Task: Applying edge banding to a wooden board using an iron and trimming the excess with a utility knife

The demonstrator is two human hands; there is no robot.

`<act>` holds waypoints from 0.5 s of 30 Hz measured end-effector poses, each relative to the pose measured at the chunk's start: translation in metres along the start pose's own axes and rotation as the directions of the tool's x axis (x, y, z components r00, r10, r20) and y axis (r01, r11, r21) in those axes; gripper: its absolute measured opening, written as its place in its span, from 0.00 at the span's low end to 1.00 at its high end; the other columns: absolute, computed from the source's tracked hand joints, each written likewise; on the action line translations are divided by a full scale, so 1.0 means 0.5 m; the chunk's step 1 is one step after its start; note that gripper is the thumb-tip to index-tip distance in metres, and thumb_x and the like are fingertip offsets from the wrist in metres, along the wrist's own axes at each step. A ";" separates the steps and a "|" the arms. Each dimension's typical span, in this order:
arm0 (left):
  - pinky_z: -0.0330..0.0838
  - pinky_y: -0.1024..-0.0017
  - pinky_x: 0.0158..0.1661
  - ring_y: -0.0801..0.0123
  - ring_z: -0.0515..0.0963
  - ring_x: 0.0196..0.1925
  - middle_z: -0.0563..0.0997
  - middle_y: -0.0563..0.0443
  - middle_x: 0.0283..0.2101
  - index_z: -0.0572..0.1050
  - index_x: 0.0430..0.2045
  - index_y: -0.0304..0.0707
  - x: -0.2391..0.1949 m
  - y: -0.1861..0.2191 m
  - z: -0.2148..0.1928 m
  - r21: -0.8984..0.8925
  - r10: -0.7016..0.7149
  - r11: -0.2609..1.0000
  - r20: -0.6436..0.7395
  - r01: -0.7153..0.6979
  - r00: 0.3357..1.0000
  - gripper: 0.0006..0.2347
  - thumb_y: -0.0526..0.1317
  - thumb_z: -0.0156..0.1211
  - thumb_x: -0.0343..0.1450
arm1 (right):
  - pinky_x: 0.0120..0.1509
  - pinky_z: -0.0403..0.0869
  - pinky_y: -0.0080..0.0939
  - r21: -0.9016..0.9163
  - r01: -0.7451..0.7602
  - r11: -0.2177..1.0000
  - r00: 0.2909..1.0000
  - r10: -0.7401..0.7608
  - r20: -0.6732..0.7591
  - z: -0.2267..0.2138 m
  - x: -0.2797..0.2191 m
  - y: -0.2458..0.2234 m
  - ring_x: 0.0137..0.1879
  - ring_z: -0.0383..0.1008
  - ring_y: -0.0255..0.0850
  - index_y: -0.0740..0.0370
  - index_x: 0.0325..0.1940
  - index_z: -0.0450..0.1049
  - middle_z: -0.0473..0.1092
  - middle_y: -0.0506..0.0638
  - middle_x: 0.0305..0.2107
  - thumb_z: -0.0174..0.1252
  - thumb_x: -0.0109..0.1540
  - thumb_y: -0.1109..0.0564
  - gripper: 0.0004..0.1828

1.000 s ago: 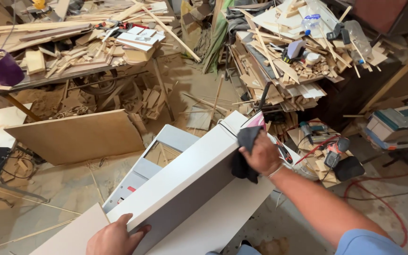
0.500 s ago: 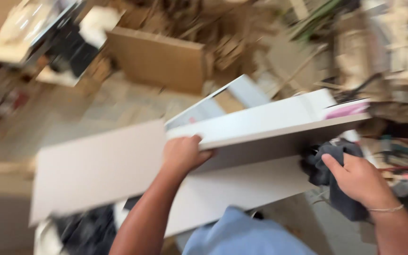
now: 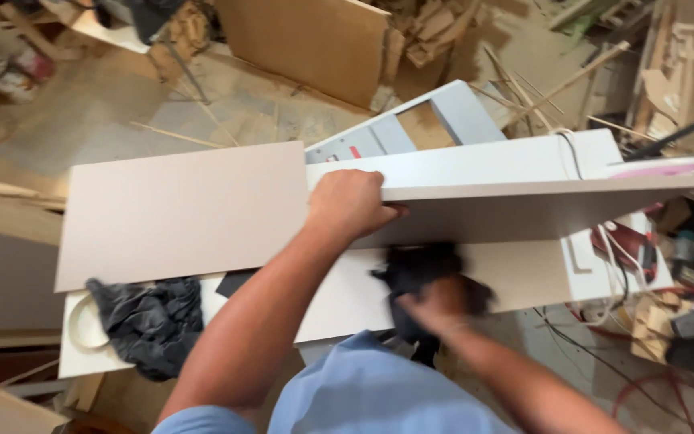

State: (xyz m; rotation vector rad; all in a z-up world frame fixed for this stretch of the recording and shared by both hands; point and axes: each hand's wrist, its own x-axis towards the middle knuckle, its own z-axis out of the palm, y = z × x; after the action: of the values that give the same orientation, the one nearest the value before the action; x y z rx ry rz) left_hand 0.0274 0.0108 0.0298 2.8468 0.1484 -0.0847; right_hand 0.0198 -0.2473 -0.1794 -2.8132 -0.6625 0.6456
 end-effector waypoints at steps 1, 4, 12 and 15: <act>0.80 0.46 0.42 0.43 0.86 0.41 0.85 0.40 0.32 0.82 0.36 0.37 0.001 0.003 -0.002 -0.004 0.017 1.000 0.005 -0.017 1.000 0.21 0.55 0.65 0.63 | 0.45 0.78 0.50 0.002 -0.018 1.000 1.000 0.018 -0.003 0.047 0.016 -0.032 0.43 0.83 0.55 0.59 0.27 0.85 0.79 0.58 0.24 0.59 0.53 0.29 0.30; 0.79 0.46 0.45 0.42 0.85 0.44 0.85 0.40 0.34 0.82 0.39 0.38 0.006 0.009 -0.004 0.035 -0.021 0.999 0.057 0.019 0.998 0.21 0.57 0.65 0.63 | 0.52 0.79 0.52 -0.147 0.460 0.876 0.885 -0.441 0.149 0.137 0.051 -0.099 0.46 0.81 0.52 0.53 0.36 0.86 0.80 0.56 0.30 0.61 0.54 0.30 0.26; 0.80 0.50 0.44 0.45 0.86 0.42 0.85 0.43 0.33 0.83 0.38 0.41 0.009 0.001 0.008 0.024 -0.061 0.998 0.035 0.060 0.998 0.22 0.60 0.62 0.65 | 0.50 0.76 0.61 0.086 -0.077 0.993 0.969 0.094 -0.227 0.060 0.085 0.186 0.44 0.80 0.63 0.67 0.29 0.83 0.77 0.66 0.27 0.64 0.51 0.48 0.18; 0.80 0.50 0.42 0.45 0.86 0.41 0.85 0.43 0.32 0.83 0.36 0.41 0.008 -0.003 0.000 0.009 -0.054 0.999 -0.001 0.054 0.999 0.21 0.58 0.63 0.63 | 0.48 0.75 0.49 -0.512 -0.190 0.838 0.465 -0.382 -0.799 0.240 0.134 0.572 0.38 0.74 0.49 0.54 0.23 0.73 0.67 0.52 0.25 0.71 0.50 0.39 0.20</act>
State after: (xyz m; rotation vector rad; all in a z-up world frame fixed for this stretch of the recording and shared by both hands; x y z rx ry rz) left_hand 0.0314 0.0127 0.0292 2.8526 0.2254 -0.0960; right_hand 0.1291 -0.4606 -0.3875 -2.9118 -0.8204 -1.2373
